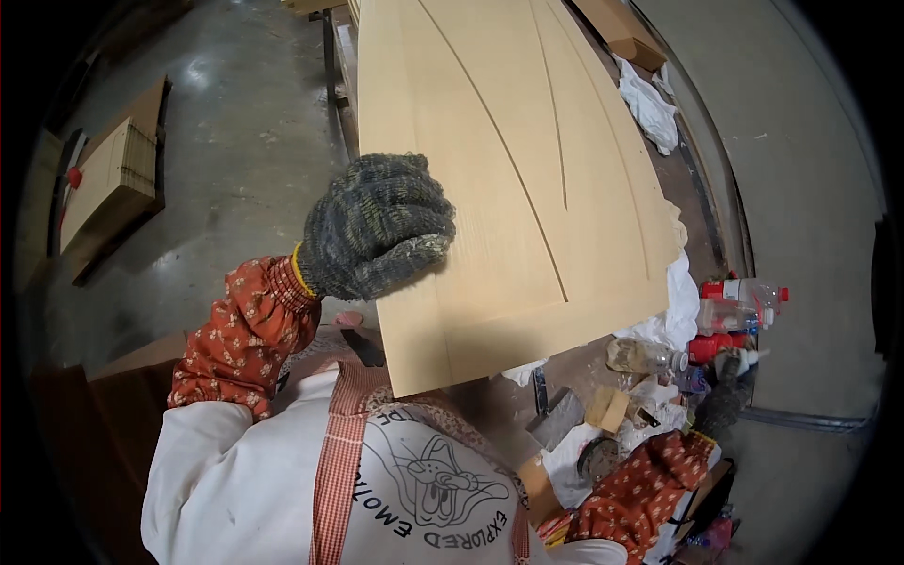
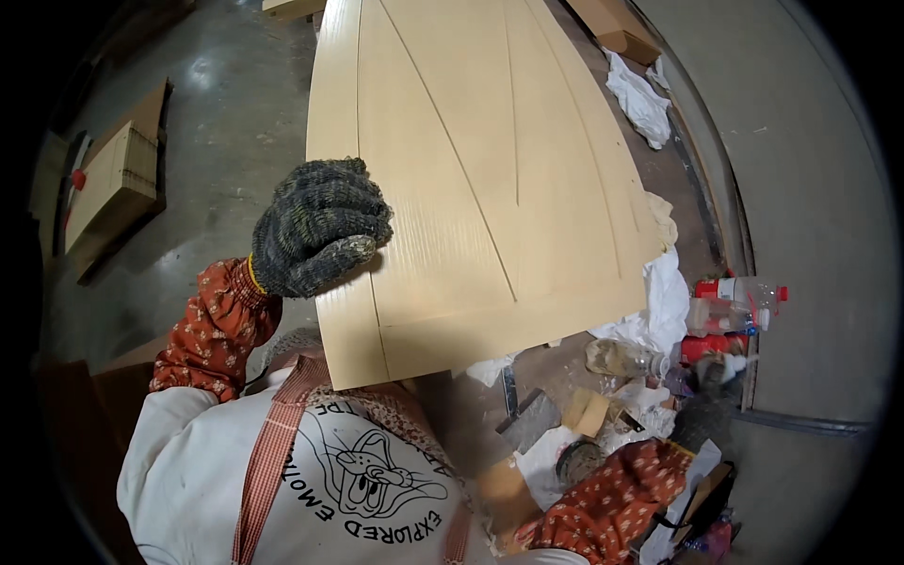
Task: The person applies filler to cracks in wood panels and wipes the surface with a cloth, then mixes more filler in a container.
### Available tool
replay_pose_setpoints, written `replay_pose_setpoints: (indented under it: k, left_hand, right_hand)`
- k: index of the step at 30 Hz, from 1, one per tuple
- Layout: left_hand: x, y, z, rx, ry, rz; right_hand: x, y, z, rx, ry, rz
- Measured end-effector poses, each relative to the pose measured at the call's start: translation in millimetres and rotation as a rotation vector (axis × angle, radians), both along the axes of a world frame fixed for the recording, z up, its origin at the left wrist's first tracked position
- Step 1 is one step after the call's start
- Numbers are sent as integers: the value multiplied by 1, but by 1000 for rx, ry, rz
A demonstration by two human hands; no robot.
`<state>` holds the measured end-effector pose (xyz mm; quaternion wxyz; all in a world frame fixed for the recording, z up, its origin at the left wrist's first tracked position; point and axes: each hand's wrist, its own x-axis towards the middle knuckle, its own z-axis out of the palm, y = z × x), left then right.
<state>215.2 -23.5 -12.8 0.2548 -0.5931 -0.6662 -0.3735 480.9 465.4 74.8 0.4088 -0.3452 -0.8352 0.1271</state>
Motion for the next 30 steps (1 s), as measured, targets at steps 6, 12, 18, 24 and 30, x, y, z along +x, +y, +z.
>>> replay_pose_setpoints:
  k: [6,12,18,24,30]
  left_hand:
    - [5,7,-4,96,86,12]
    - [7,5,-3,74,72,21]
    - [8,6,-12,105,97,78]
    - [6,7,-20,136,58,76]
    - [3,7,-26,123,41,50]
  right_hand:
    - [-21,-202,2,-397,-52,675]
    - [-51,-263,8,-441,-745,891]
    - [-58,-286,20,-236,-928,896]
    - [-64,-291,19,-61,-944,999]
    - [-71,-299,21,-172,-969,951]
